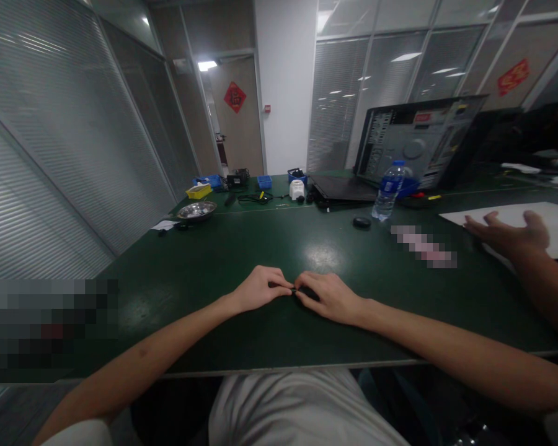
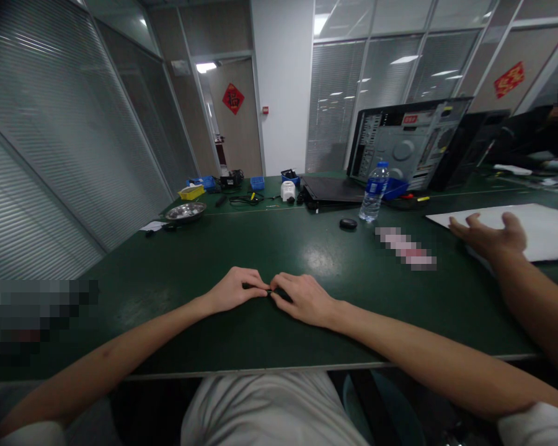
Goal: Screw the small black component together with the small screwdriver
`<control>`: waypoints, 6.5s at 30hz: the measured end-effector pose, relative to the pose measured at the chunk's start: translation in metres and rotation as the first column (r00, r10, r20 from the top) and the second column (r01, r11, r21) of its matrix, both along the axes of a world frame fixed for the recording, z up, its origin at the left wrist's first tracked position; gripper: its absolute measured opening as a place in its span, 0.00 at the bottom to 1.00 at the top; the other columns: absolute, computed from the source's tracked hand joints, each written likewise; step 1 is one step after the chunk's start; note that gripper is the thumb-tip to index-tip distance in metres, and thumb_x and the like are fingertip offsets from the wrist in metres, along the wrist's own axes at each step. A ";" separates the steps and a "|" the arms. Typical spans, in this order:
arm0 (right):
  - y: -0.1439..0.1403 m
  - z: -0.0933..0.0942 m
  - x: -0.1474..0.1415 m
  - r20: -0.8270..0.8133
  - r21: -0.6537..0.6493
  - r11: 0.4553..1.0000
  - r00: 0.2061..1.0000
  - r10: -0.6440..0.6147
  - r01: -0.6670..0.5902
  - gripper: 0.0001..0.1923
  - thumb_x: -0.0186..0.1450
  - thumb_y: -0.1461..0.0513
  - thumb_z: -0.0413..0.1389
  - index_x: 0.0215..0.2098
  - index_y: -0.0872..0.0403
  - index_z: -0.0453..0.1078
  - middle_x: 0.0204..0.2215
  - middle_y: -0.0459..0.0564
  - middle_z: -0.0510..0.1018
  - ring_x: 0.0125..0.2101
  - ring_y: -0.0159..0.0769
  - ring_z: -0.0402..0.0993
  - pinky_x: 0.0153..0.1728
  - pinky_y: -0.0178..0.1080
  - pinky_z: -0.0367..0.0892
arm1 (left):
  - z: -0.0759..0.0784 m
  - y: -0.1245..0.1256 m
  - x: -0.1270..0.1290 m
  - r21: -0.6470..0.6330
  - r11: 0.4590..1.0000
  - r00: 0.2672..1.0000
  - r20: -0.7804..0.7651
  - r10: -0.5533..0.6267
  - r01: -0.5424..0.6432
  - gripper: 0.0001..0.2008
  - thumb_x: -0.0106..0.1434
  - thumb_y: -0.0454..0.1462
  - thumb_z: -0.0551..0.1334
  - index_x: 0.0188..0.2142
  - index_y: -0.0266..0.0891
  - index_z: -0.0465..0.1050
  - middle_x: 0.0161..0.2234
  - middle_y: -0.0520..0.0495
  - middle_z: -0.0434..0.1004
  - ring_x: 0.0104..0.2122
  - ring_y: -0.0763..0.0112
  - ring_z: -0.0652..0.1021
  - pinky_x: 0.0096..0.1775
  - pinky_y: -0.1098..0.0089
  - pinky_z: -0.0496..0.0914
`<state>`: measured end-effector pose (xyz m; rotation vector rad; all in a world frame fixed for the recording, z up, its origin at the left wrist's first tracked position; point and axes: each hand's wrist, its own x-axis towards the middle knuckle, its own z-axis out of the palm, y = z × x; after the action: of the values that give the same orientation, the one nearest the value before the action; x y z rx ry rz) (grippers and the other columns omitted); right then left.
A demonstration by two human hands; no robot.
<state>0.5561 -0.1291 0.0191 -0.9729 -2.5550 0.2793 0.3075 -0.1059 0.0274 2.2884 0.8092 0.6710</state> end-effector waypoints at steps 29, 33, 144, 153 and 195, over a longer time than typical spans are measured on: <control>0.000 0.003 0.001 0.005 -0.020 1.000 1.000 -0.008 0.008 0.09 0.73 0.57 0.52 0.48 0.51 0.68 0.40 0.48 0.78 0.34 0.35 0.75 0.36 0.36 0.63 | -0.008 0.016 -0.009 0.144 0.983 0.991 -0.047 0.125 -0.117 0.10 0.70 0.39 0.62 0.44 0.43 0.84 0.42 0.45 0.79 0.44 0.63 0.76 0.47 0.66 0.68; 0.000 0.004 0.001 -0.014 -0.031 0.999 1.000 -0.008 0.008 0.09 0.73 0.57 0.53 0.48 0.51 0.69 0.41 0.48 0.78 0.35 0.35 0.76 0.37 0.36 0.64 | -0.002 0.009 -0.008 0.217 0.972 0.991 -0.078 0.110 -0.090 0.14 0.72 0.36 0.58 0.50 0.41 0.81 0.46 0.43 0.78 0.47 0.62 0.75 0.50 0.63 0.68; 0.005 0.001 0.006 -0.176 -0.042 0.995 0.980 -0.092 0.086 0.08 0.71 0.56 0.56 0.43 0.51 0.72 0.34 0.47 0.79 0.31 0.34 0.73 0.34 0.37 0.64 | -0.014 0.127 -0.279 0.302 0.263 0.204 -0.212 0.956 -0.916 0.12 0.63 0.40 0.65 0.42 0.37 0.83 0.42 0.37 0.84 0.46 0.48 0.80 0.49 0.58 0.73; 0.006 0.000 0.004 -0.180 -0.039 0.994 0.978 -0.103 0.098 0.07 0.71 0.57 0.57 0.43 0.52 0.72 0.33 0.46 0.78 0.30 0.34 0.72 0.33 0.36 0.62 | 0.000 0.110 -0.154 0.087 0.845 0.819 -0.213 0.533 -0.527 0.09 0.60 0.43 0.69 0.36 0.42 0.83 0.40 0.46 0.83 0.40 0.61 0.81 0.43 0.67 0.74; 0.016 -0.004 0.004 -0.028 -0.076 0.997 0.999 0.016 -0.018 0.06 0.73 0.59 0.52 0.46 0.51 0.67 0.39 0.46 0.77 0.33 0.33 0.72 0.35 0.36 0.61 | -0.006 0.005 -0.015 -0.117 0.991 0.984 0.152 0.089 -0.071 0.08 0.62 0.35 0.71 0.41 0.40 0.85 0.40 0.45 0.82 0.40 0.66 0.80 0.44 0.68 0.71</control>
<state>0.5600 -0.1127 0.0150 -0.9679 -2.5451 0.3952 0.2924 -0.1010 0.0209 2.0835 0.8451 0.8111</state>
